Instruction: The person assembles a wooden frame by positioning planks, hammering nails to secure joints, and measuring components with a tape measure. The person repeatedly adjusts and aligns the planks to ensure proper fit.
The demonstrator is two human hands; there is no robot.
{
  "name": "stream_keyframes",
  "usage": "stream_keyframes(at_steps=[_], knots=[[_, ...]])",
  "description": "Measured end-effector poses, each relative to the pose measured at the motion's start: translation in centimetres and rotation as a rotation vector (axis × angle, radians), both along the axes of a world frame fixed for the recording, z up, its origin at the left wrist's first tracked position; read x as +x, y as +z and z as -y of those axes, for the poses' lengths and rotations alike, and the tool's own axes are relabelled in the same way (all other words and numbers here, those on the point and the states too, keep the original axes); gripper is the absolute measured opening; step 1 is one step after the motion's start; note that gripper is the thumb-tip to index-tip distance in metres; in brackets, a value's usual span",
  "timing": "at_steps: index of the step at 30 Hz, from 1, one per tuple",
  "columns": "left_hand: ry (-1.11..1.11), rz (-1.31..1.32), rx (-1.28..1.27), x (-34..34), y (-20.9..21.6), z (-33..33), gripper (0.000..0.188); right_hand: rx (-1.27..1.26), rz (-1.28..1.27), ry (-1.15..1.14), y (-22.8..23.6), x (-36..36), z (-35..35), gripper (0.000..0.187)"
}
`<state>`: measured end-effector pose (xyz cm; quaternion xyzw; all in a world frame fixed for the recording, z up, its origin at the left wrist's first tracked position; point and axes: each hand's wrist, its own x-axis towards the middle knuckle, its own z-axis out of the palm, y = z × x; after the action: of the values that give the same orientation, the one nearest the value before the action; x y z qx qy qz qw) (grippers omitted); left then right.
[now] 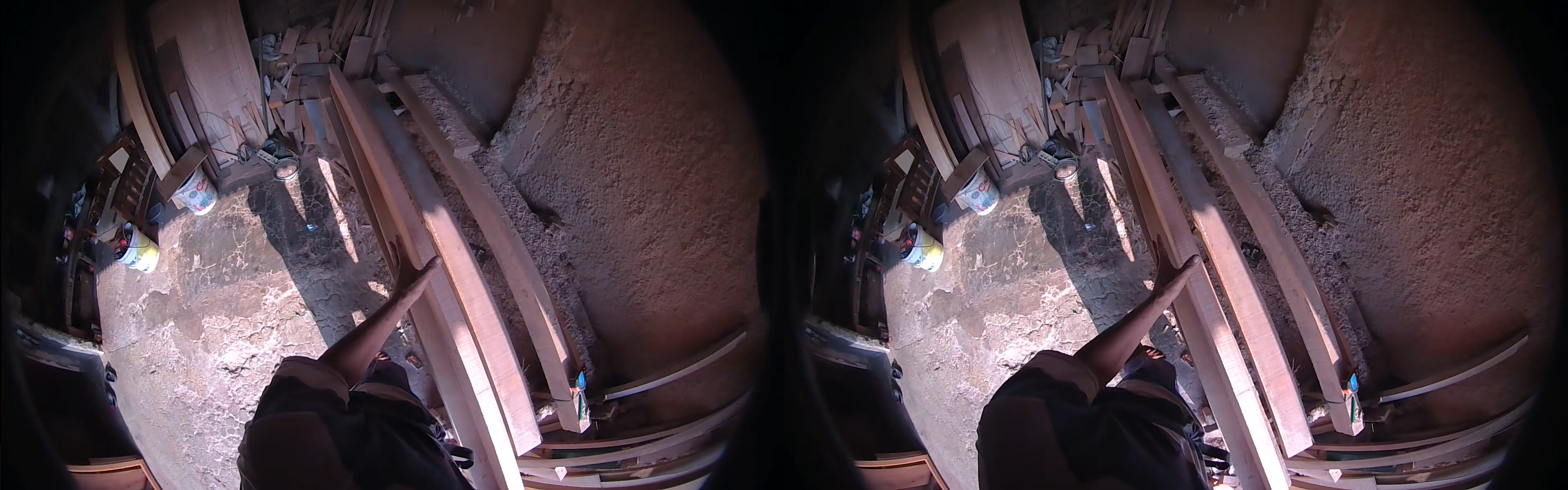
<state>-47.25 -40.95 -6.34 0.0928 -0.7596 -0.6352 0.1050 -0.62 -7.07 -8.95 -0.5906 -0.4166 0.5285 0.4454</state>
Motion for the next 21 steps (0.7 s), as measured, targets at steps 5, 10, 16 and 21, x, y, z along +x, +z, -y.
stream_keyframes(at_steps=[5, 10, 16, 21], knots=[[-0.042, 0.182, -0.077, -3.0, -1.4, -4.0, 0.133, -0.018, -0.014, 0.076, -0.6, -0.8, -1.0, 0.048], [-0.018, 0.228, -0.17, -3.6, -1.8, -4.1, 0.134, -0.051, 0.022, 0.075, -0.2, 0.0, -1.5, 0.045], [-0.063, 0.302, -0.037, -2.2, 0.4, -3.8, 0.132, -0.068, 0.073, 0.018, -0.5, 1.6, -2.2, 0.041], [-0.114, 0.225, -0.012, -1.1, 1.3, -2.3, 0.128, -0.031, 0.086, -0.094, 1.1, 9.4, -3.5, 0.038]])
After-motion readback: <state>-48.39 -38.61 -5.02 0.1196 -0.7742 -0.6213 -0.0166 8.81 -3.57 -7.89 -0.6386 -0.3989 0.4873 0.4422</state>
